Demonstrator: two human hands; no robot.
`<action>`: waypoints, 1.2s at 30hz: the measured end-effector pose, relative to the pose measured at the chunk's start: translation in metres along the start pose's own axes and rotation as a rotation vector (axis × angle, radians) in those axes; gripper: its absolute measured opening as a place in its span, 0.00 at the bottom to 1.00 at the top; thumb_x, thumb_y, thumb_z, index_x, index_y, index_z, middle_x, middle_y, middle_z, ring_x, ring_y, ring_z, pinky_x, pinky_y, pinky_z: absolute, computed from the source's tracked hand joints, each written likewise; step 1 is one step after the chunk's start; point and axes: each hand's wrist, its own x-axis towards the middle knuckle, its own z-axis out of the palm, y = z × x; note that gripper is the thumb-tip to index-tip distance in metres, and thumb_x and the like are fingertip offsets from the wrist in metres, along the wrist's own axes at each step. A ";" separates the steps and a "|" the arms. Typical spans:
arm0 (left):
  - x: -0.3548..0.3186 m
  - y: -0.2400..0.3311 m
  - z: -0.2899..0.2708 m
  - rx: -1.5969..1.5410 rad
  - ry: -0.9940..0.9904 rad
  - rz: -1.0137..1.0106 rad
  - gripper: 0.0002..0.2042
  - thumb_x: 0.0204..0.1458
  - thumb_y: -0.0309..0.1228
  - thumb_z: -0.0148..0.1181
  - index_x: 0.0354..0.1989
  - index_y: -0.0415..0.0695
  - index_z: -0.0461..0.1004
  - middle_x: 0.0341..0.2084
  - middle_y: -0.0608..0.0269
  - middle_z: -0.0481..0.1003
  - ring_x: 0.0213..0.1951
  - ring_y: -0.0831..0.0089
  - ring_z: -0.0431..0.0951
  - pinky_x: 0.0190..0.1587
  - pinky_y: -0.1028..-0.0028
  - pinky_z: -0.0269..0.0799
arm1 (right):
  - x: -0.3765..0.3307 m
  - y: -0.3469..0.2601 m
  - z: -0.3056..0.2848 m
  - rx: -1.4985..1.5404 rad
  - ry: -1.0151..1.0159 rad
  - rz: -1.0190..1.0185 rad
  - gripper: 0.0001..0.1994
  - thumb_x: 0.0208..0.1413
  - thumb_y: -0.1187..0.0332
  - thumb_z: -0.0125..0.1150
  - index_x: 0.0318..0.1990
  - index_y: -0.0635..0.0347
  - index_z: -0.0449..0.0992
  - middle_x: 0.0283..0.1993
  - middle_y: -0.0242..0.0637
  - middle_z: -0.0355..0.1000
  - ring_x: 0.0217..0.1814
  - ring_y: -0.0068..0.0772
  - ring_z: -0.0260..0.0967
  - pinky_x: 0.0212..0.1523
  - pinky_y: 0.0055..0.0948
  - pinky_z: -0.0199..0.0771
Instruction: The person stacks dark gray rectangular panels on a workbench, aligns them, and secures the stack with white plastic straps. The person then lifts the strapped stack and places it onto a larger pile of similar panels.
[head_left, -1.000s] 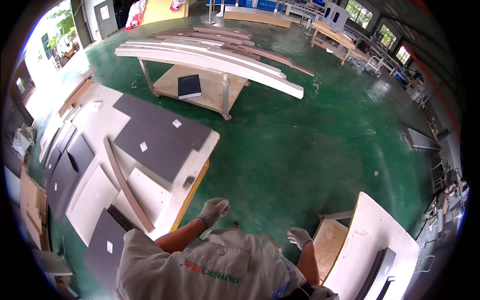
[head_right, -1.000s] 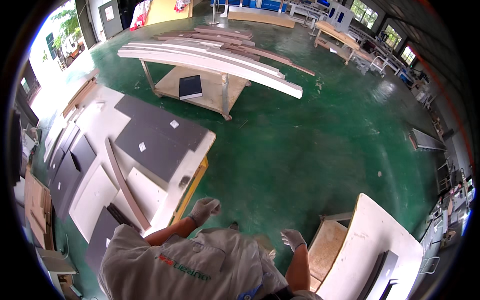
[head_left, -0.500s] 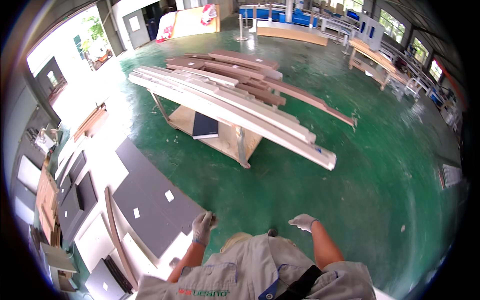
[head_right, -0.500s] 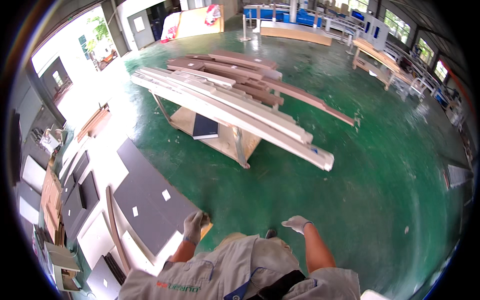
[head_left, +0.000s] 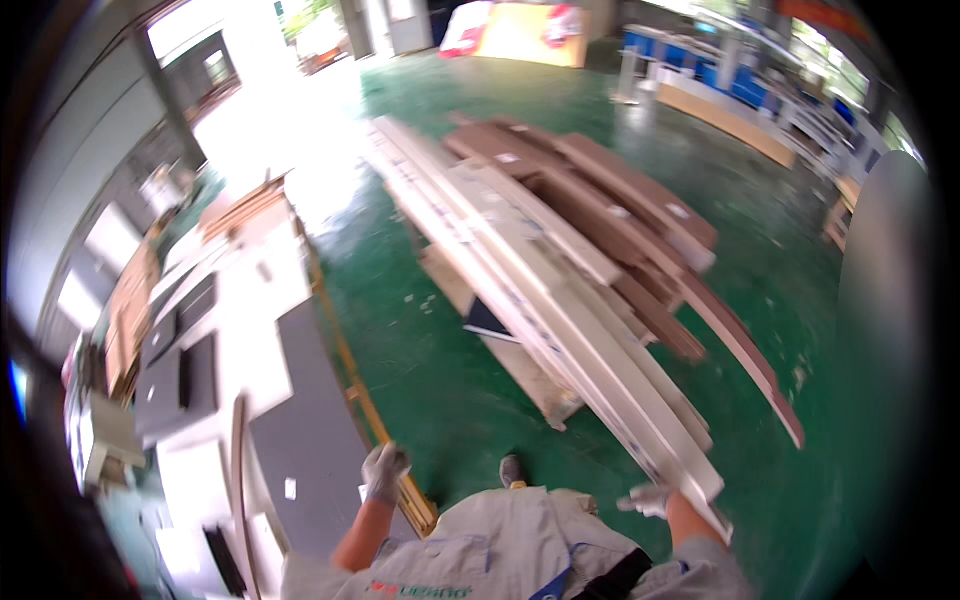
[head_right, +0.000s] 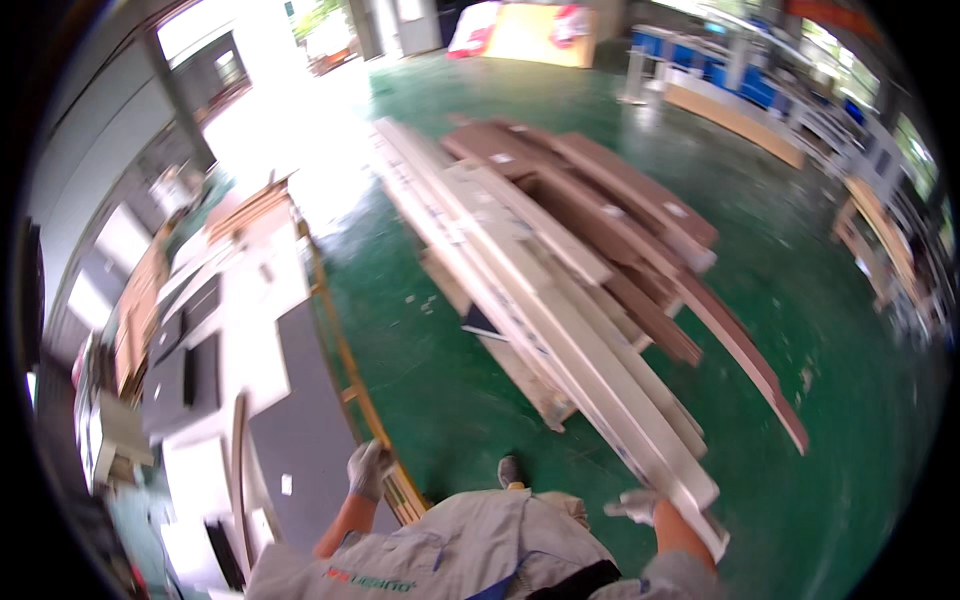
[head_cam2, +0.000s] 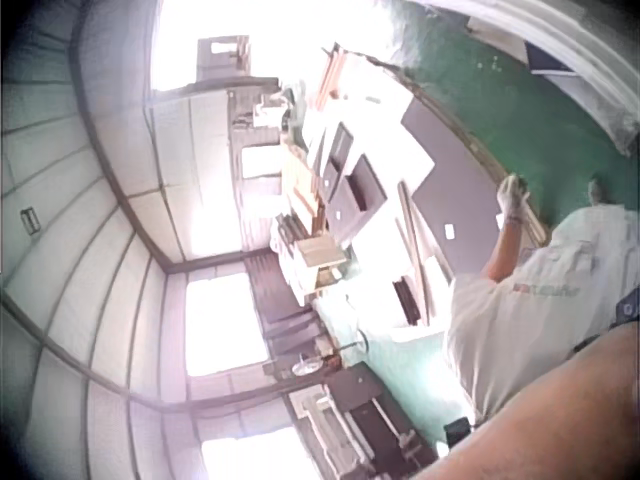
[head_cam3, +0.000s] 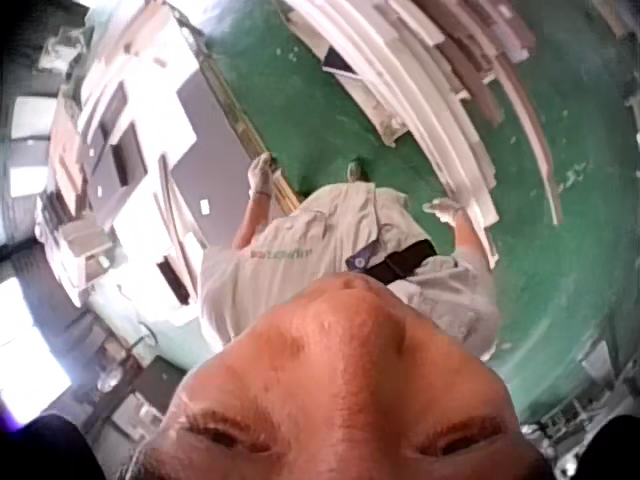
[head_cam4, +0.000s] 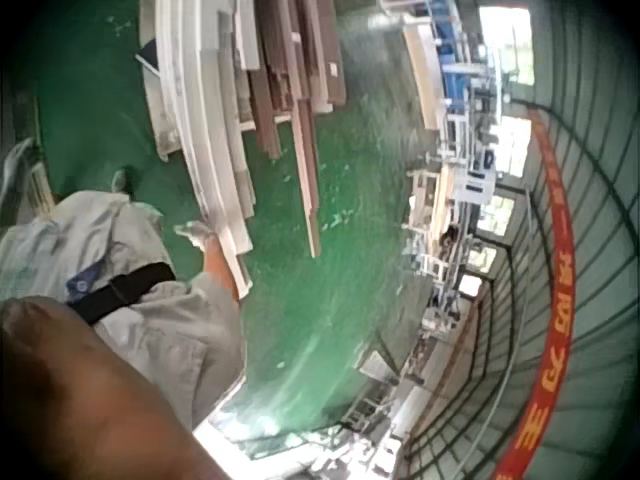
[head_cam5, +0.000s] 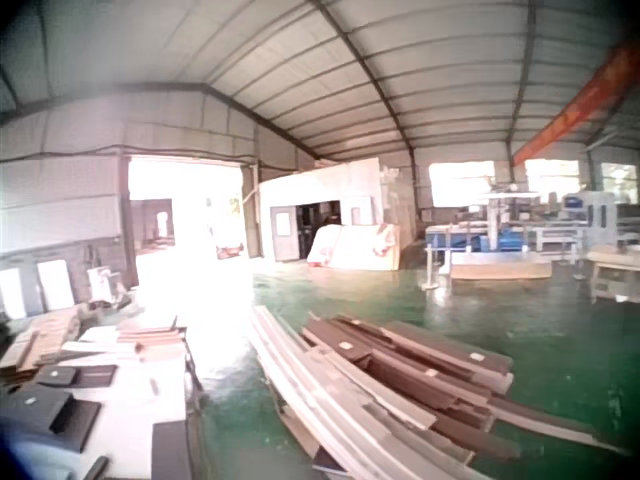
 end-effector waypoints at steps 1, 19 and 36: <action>0.036 0.016 0.025 0.109 -0.063 0.042 0.11 0.63 0.36 0.60 0.34 0.41 0.78 0.28 0.64 0.75 0.30 0.74 0.76 0.34 0.73 0.73 | 0.034 0.030 0.009 -0.042 -0.011 -0.038 0.20 0.62 0.51 0.67 0.52 0.55 0.77 0.36 0.31 0.73 0.38 0.28 0.70 0.37 0.34 0.74; 0.256 0.147 0.212 0.410 -0.242 0.064 0.14 0.63 0.38 0.60 0.45 0.38 0.79 0.35 0.64 0.79 0.37 0.76 0.79 0.42 0.73 0.76 | -0.072 -0.567 -0.316 0.428 0.579 -1.008 0.17 0.60 0.64 0.61 0.50 0.69 0.78 0.44 0.38 0.77 0.45 0.26 0.73 0.48 0.28 0.74; 0.664 0.464 0.417 0.632 -0.507 0.435 0.18 0.64 0.36 0.60 0.53 0.33 0.78 0.41 0.56 0.82 0.44 0.72 0.80 0.51 0.74 0.74 | 0.098 -0.741 -0.543 0.696 1.023 -0.438 0.18 0.57 0.57 0.69 0.36 0.68 0.79 0.28 0.39 0.75 0.35 0.32 0.75 0.36 0.36 0.75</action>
